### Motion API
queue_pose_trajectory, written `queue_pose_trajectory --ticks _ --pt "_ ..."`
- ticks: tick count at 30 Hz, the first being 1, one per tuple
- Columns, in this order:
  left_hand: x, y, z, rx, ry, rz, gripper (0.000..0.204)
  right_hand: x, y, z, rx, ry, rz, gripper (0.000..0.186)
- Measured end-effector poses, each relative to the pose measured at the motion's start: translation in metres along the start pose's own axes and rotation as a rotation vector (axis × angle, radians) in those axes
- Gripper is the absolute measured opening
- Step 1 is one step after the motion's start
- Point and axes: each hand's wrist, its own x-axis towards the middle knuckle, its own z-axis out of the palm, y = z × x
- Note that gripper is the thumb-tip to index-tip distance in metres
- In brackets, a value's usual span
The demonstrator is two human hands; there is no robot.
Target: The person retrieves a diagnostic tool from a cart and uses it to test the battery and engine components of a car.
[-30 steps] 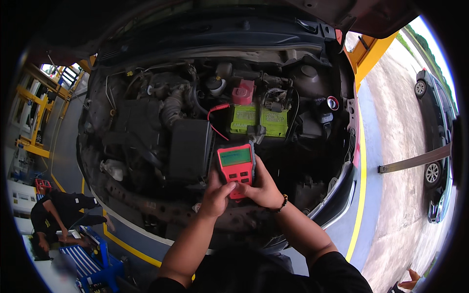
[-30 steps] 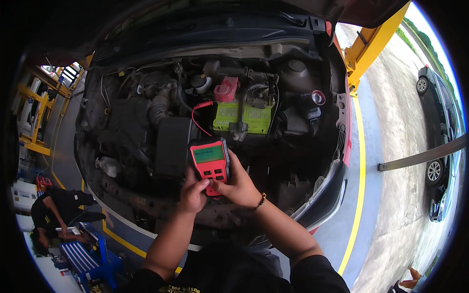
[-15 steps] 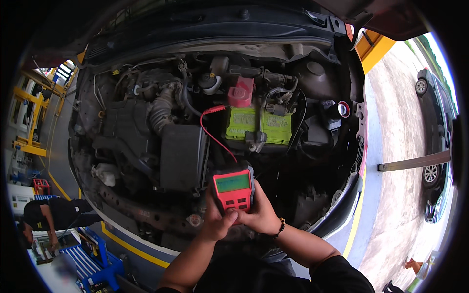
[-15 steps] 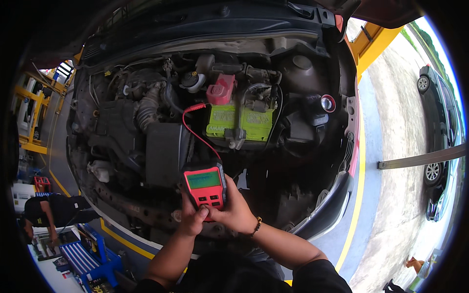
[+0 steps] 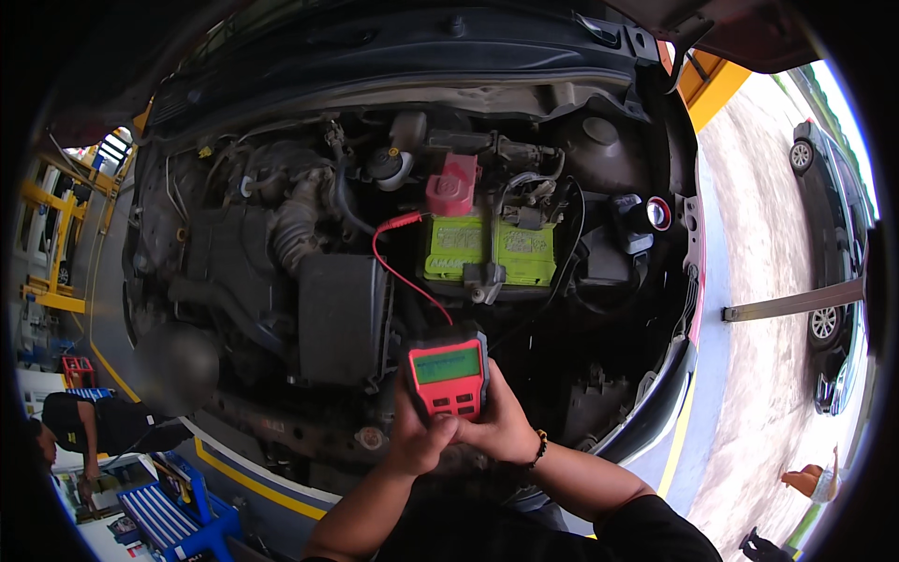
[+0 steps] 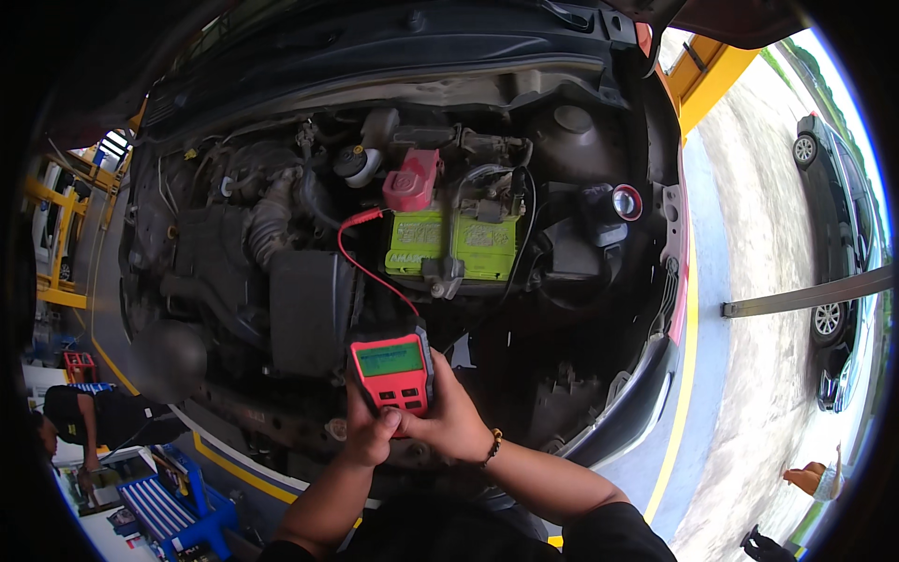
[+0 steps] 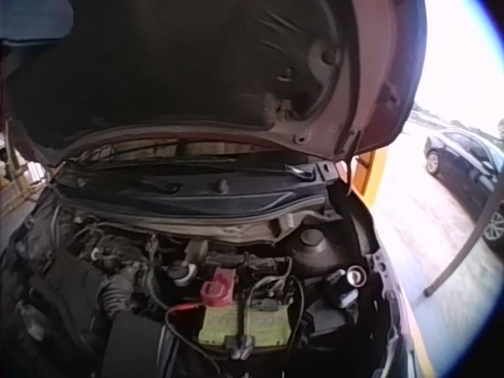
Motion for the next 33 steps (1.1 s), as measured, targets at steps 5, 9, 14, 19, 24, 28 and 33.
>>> queue_pose_trajectory --ticks 5,9,14,19,24,28,33 --pt "-0.002 -0.002 0.000 0.010 0.011 -0.004 0.081 0.000 0.001 -0.001 -0.022 0.018 -0.012 0.094" --pt "0.003 -0.005 -0.001 0.015 -0.027 -0.010 0.085 -0.001 -0.001 -0.002 0.055 0.026 0.010 0.096" --pt "0.008 -0.007 0.001 0.010 -0.054 -0.026 0.084 0.000 0.000 -0.006 0.022 0.046 -0.002 0.099" --pt "0.015 -0.005 0.010 -0.162 0.029 -0.090 0.082 0.001 -0.001 -0.008 -0.040 0.085 -0.060 0.096" --pt "0.020 -0.012 0.005 -0.302 0.051 -0.161 0.088 0.002 -0.027 -0.017 -0.273 0.207 -0.213 0.077" --pt "0.025 -0.015 0.002 -0.304 0.164 -0.097 0.085 0.013 -0.025 -0.043 -0.184 0.578 -0.356 0.048" --pt "0.026 -0.016 0.001 -0.198 0.223 -0.031 0.083 0.042 -0.047 -0.051 -0.250 0.389 0.026 0.066"
